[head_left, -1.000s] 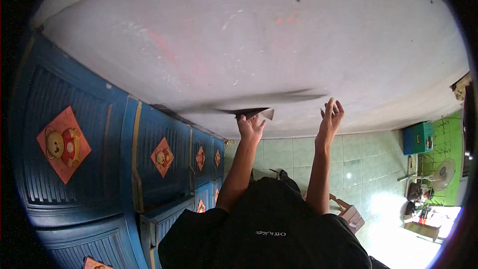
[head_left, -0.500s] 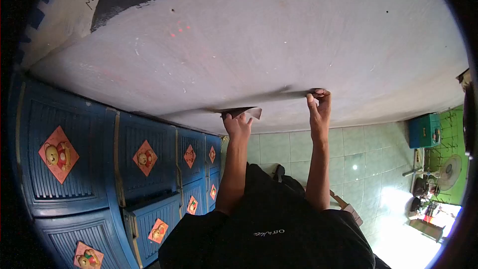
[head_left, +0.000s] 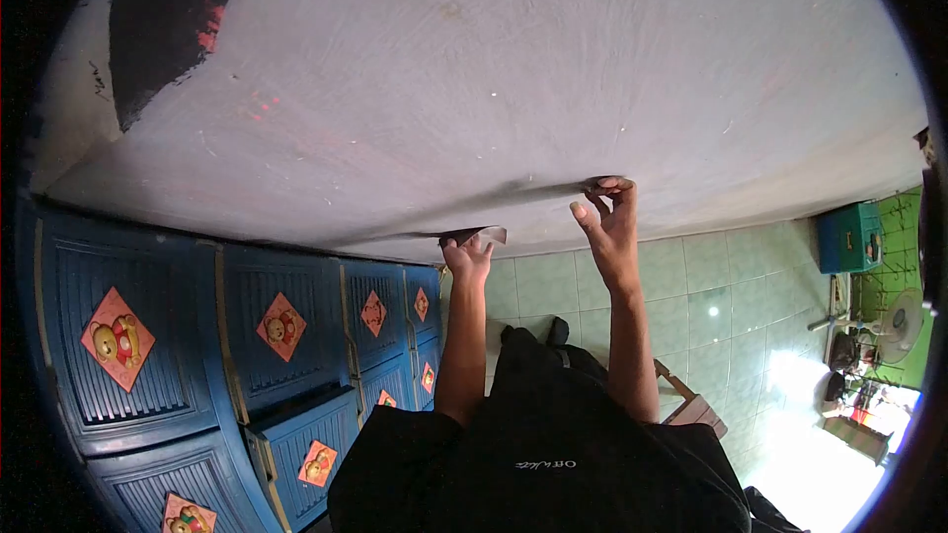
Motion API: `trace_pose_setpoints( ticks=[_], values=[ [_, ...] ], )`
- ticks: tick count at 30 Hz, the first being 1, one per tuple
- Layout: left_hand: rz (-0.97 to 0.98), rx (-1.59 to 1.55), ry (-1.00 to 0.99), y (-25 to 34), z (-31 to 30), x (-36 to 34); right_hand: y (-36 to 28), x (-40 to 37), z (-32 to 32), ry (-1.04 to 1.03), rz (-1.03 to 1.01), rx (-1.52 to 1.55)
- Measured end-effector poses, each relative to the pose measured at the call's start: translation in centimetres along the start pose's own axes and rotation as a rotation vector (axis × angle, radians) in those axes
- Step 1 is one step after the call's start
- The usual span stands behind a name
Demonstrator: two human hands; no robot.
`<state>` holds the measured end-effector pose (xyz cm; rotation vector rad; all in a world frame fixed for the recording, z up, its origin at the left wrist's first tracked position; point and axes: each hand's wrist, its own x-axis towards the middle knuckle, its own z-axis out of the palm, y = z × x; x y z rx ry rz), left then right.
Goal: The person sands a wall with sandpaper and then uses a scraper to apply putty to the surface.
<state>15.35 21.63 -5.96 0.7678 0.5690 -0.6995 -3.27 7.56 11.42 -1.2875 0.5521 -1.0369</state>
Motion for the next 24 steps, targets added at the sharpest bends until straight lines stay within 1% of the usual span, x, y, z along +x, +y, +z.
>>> trace_pose_setpoints(
  ticks=[2,3,5,6,7,8,10,11,14,15,16,17,18,20,22,23,24],
  values=[
    [-0.058,0.019,0.104,-0.5,-0.3,2.6,-0.4,-0.1,-0.1,-0.012,0.015,0.017],
    [-0.105,-0.043,0.123,-0.7,-1.1,4.7,-0.5,0.0,-0.1,-0.026,0.028,0.034],
    [-0.146,-0.031,0.144,-1.6,-4.3,8.9,-0.3,0.1,-0.1,-0.015,0.02,0.032],
    [-0.183,-0.025,0.169,-1.9,-5.2,9.5,-0.1,0.0,-0.1,-0.011,0.014,0.029],
    [-0.148,0.025,0.132,-2.4,-6.0,10.1,0.0,0.1,-0.2,-0.006,0.016,0.027],
    [-0.152,0.028,0.134,-2.6,-5.3,8.7,0.0,0.1,-0.4,-0.021,0.021,0.033],
    [-0.043,-0.028,0.04,-1.7,-1.6,1.9,0.0,0.0,-0.6,-0.029,0.039,0.037],
    [-0.025,-0.01,-0.047,-1.1,-0.2,-0.8,-0.1,0.0,-0.6,-0.03,0.042,0.056],
    [-0.033,-0.034,0.029,-0.1,0.6,-0.4,0.2,-0.1,-0.3,-0.022,0.049,0.087],
    [-0.007,0.007,0.064,-0.3,0.5,0.9,0.3,-0.1,-0.2,-0.018,0.04,0.073],
    [-0.001,0.003,0.063,-0.7,-1.5,3.7,0.3,-0.1,-0.3,-0.012,0.029,0.058],
    [-0.069,-0.034,0.071,-1.3,-4.2,7.6,0.4,0.0,-0.3,-0.019,0.02,0.053],
    [-0.137,-0.071,0.079,-1.5,-5.5,9.6,0.3,0.0,-0.3,-0.021,0.015,0.054],
    [-0.133,-0.042,0.112,-1.1,-4.5,7.3,0.2,-0.1,-0.3,-0.027,0.019,0.049],
    [-0.076,0.017,-0.032,-0.5,-2.8,3.7,0.4,0.1,-0.3,-0.023,0.014,0.052],
    [-0.07,0.018,-0.025,0.2,-1.4,0.5,0.4,-0.1,-0.3,-0.018,0.022,0.051],
    [0.023,0.069,-0.145,1.0,0.8,-3.2,0.3,-0.2,-0.3,-0.025,0.024,0.056]
  ],
)
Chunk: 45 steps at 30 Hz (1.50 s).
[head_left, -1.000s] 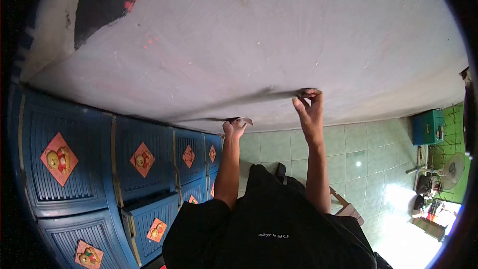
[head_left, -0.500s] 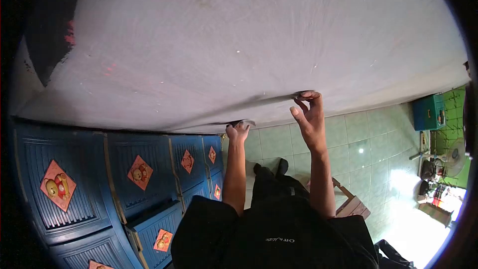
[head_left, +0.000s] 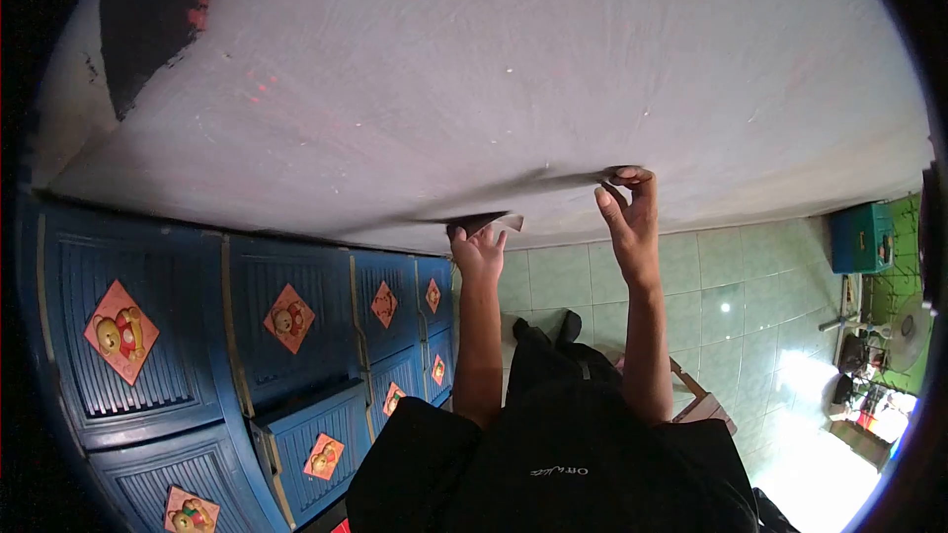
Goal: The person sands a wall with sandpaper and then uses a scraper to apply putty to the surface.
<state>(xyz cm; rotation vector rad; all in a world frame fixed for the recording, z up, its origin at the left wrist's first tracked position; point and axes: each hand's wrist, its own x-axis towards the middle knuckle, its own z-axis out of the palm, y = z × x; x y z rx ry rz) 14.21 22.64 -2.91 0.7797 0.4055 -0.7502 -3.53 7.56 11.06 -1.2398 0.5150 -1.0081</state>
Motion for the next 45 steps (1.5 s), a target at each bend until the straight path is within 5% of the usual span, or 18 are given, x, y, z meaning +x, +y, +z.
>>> trace_pose_setpoints(
  ticks=[1,5,11,16,22,24,28,30,32,36,41,45],
  values=[
    [0.096,0.053,-0.117,0.7,1.8,-2.2,-0.3,0.1,0.1,0.0,0.003,0.0],
    [0.119,-0.021,0.03,2.5,5.3,-3.8,-1.1,0.2,0.4,0.0,0.017,-0.032],
    [0.119,0.026,-0.028,2.8,4.6,-4.3,-1.9,-0.1,0.5,0.016,0.026,-0.057],
    [0.242,0.026,-0.123,3.8,9.7,-9.0,-1.3,0.1,0.5,0.046,0.018,-0.041],
    [0.266,-0.063,0.205,4.1,8.6,-5.0,-0.9,0.3,0.2,0.044,0.023,-0.015],
    [0.199,-0.081,0.144,4.2,8.7,-6.7,-1.0,0.3,0.2,0.047,0.023,0.0],
    [0.439,0.104,0.01,1.4,11.3,-9.5,-0.6,0.4,0.3,0.05,-0.013,-0.034],
    [0.956,0.531,0.088,-1.8,6.3,-0.4,-0.7,0.5,0.5,0.048,-0.003,-0.038],
    [1.214,0.684,-0.039,-3.4,9.6,-6.0,-0.5,0.4,0.2,0.056,0.007,-0.045],
    [1.22,1.276,-0.01,-5.7,4.6,-5.1,-0.6,0.2,0.0,0.028,0.0,-0.059],
    [1.634,1.102,-0.248,-2.4,8.9,-4.5,-1.8,0.1,0.8,0.006,-0.03,-0.082],
    [1.706,1.148,-0.379,-2.0,7.9,-3.5,-1.1,0.3,0.5,0.022,0.0,-0.121]
  ],
)
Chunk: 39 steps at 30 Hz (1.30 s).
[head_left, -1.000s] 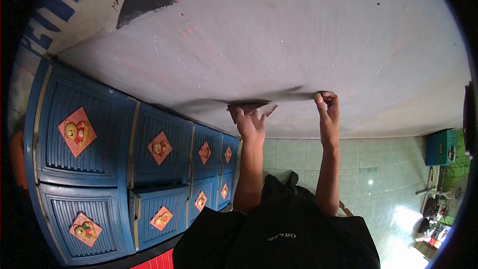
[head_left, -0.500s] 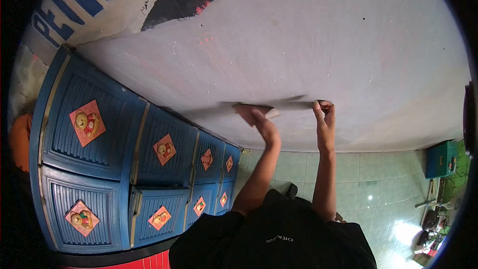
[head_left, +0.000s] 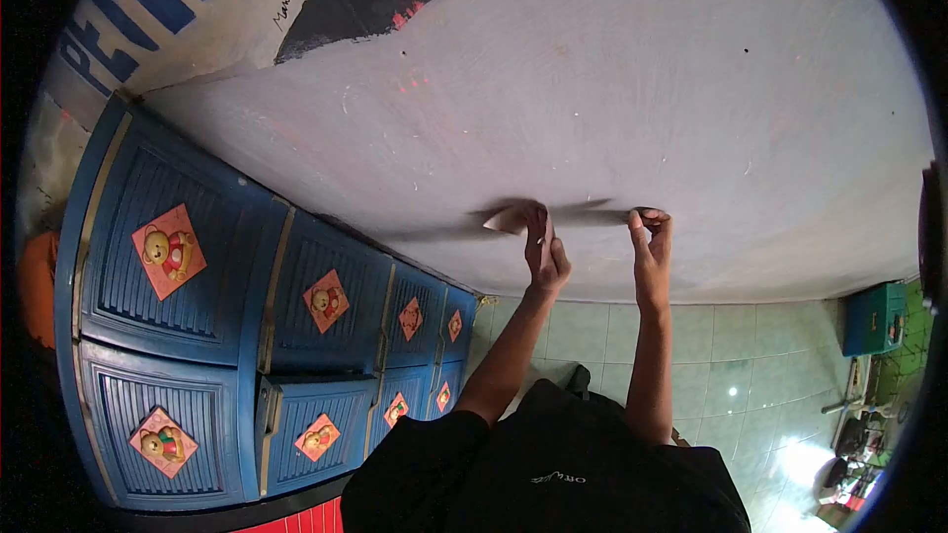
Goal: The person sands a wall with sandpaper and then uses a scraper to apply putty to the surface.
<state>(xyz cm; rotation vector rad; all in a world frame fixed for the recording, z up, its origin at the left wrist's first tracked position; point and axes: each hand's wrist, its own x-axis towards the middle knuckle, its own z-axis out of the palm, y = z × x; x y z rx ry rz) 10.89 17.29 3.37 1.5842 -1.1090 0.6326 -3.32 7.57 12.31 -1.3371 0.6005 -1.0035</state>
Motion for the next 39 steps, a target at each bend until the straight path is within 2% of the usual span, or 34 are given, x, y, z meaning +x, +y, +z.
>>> trace_pose_setpoints(
  ticks=[1,3,7,9,13,15,16,17,19,20,21,23,24,26,28,30,32,34,35,36,37,39],
  values=[
    [-0.003,-0.002,0.0,-0.6,-0.2,-2.0,0.2,-0.2,-0.1,0.0,0.001,-0.003],
    [-0.038,0.066,-0.217,-2.7,-0.2,-7.2,-0.4,-0.2,0.2,-0.016,-0.03,0.056],
    [-0.014,0.081,-0.191,-1.4,-0.4,-4.8,0.1,-0.1,-0.3,-0.021,0.007,0.041],
    [-0.314,-0.299,-0.024,-0.8,0.0,-3.0,-0.3,-0.2,-0.2,-0.032,-0.011,0.03],
    [-0.406,-0.327,-0.098,-1.5,-0.8,-3.6,-0.8,-0.2,-0.1,-0.035,0.022,0.054],
    [-0.088,0.027,-0.149,-3.0,-0.7,-6.2,-1.0,-0.5,0.1,-0.031,0.022,0.05],
    [-0.067,0.049,-0.228,-4.5,-0.9,-8.0,-1.2,-0.3,0.1,-0.018,0.013,0.051],
    [-0.056,0.046,-0.224,-4.2,-0.6,-7.2,-0.6,-0.1,-0.2,-0.014,0.002,0.054],
    [-0.067,0.008,-0.117,-2.5,-0.9,-5.4,1.3,0.0,-1.1,-0.058,0.027,0.118],
    [-0.169,-0.088,-0.038,-2.3,-0.4,-4.0,1.4,-0.1,-1.1,-0.053,0.038,0.12],
    [-0.168,-0.193,-0.001,-2.9,-0.4,-3.1,1.3,0.1,-1.0,-0.05,0.027,0.126],
    [0.249,0.247,0.132,-3.4,-0.8,-0.4,1.4,-0.1,-1.0,-0.06,0.032,0.128],
    [0.244,0.254,0.132,-3.7,-1.0,-1.3,1.4,0.0,-1.0,-0.054,0.045,0.155],
    [-0.127,-0.076,-0.088,-4.7,-1.1,-3.4,0.9,0.1,-0.7,-0.035,0.051,0.185],
    [-0.085,-0.077,-0.16,-3.9,-1.7,-6.5,0.8,-0.1,-0.8,-0.027,0.049,0.163],
    [-0.029,-0.075,-0.23,-2.9,-2.0,-6.3,0.6,0.1,-0.6,-0.022,0.045,0.188],
    [-0.07,0.01,-0.25,-2.2,-2.2,-5.2,0.9,0.6,-0.8,-0.023,0.017,0.178],
    [-0.053,-0.019,-0.04,-2.2,-1.4,-1.1,1.0,-0.1,-0.6,-0.036,0.03,0.159],
    [0.079,-0.094,0.076,-0.8,-1.8,3.0,0.5,0.0,-0.4,-0.023,0.012,0.141],
    [0.042,-0.046,0.071,2.0,-3.0,6.9,0.3,-0.2,-0.2,-0.012,-0.005,0.122],
    [0.032,-0.041,0.071,0.3,-2.6,7.4,0.4,-0.2,-0.2,-0.018,0.004,0.118],
    [0.65,0.461,0.329,-2.6,-1.6,7.2,0.6,-0.1,-0.3,-0.002,0.022,0.131]
  ],
)
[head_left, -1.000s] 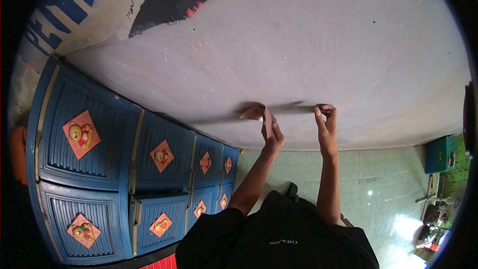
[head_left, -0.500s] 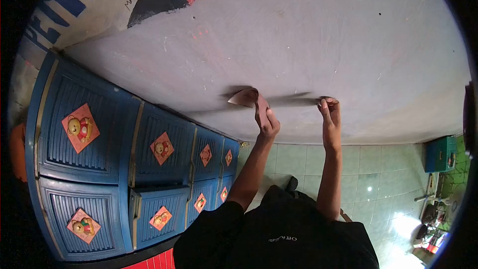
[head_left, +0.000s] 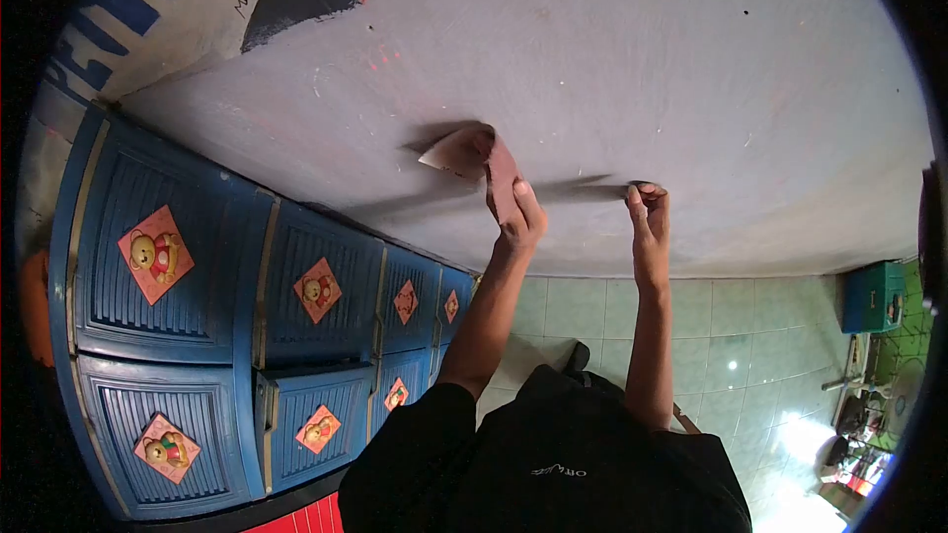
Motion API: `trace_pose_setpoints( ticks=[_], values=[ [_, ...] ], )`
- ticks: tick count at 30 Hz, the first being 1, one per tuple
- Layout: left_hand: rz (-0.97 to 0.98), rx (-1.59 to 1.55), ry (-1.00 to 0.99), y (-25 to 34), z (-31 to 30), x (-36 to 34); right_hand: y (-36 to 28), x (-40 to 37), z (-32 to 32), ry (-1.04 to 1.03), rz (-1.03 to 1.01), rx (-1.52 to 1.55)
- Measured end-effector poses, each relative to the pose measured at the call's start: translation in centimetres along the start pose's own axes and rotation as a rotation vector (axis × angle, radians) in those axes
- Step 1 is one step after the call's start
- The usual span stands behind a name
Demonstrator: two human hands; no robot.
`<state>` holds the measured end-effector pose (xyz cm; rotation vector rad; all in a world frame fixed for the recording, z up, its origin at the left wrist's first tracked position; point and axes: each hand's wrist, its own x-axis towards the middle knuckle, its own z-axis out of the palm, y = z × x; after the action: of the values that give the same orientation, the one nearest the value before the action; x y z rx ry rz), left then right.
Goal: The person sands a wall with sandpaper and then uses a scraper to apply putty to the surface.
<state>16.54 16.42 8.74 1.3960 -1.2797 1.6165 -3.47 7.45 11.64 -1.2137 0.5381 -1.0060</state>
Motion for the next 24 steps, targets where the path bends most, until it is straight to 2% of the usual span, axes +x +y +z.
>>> trace_pose_setpoints(
  ticks=[1,3,4,5,6,8,10,12,14,16,18,21,22,24],
  values=[
    [-0.468,-0.378,-0.176,1.9,-1.1,-0.9,0.0,0.0,-0.1,0.002,-0.003,-0.003],
    [-0.526,-0.49,-0.272,4.3,-2.4,-3.2,0.3,0.0,-0.1,-0.015,-0.036,0.003],
    [-0.518,-0.477,-0.455,5.5,-3.3,-6.7,0.4,0.0,-0.3,-0.012,-0.043,0.004],
    [-0.564,-0.635,-0.518,6.6,-4.4,-8.9,0.5,0.1,-0.5,-0.029,-0.042,0.015],
    [-0.57,-0.603,-0.676,7.2,-5.4,-11.4,0.5,0.1,-0.6,-0.046,-0.039,0.028],
    [-0.56,-0.617,-0.565,6.8,-5.0,-10.3,0.2,0.4,-0.7,-0.057,-0.026,0.0],
    [-0.511,-0.535,-0.511,5.8,-3.7,-4.8,-0.4,-0.1,-0.3,-0.047,-0.035,-0.051],
    [-0.637,-0.811,-0.365,4.8,-2.4,-2.6,-0.2,-0.3,-0.3,-0.07,-0.061,-0.044],
    [-0.501,-0.673,-0.244,4.5,-1.6,-2.0,-0.4,-0.1,-0.2,-0.055,-0.066,-0.083],
    [-0.508,-0.665,-0.371,5.2,-2.2,-2.5,0.1,-0.1,-0.2,-0.049,-0.06,-0.072],
    [-0.424,-0.592,-0.521,6.6,-3.3,-6.9,0.0,0.0,-0.3,-0.051,-0.079,-0.056],
    [-0.473,-0.605,-0.78,7.4,-6.5,-11.7,0.5,0.1,-0.9,-0.08,-0.05,-0.007],
    [-0.464,-0.619,-0.778,7.1,-6.8,-11.5,0.4,0.2,-1.0,-0.066,-0.057,-0.01],
    [-0.662,-0.649,-0.825,6.8,-8.2,-11.4,0.4,-0.2,-1.1,-0.097,-0.152,-0.206]
  ],
)
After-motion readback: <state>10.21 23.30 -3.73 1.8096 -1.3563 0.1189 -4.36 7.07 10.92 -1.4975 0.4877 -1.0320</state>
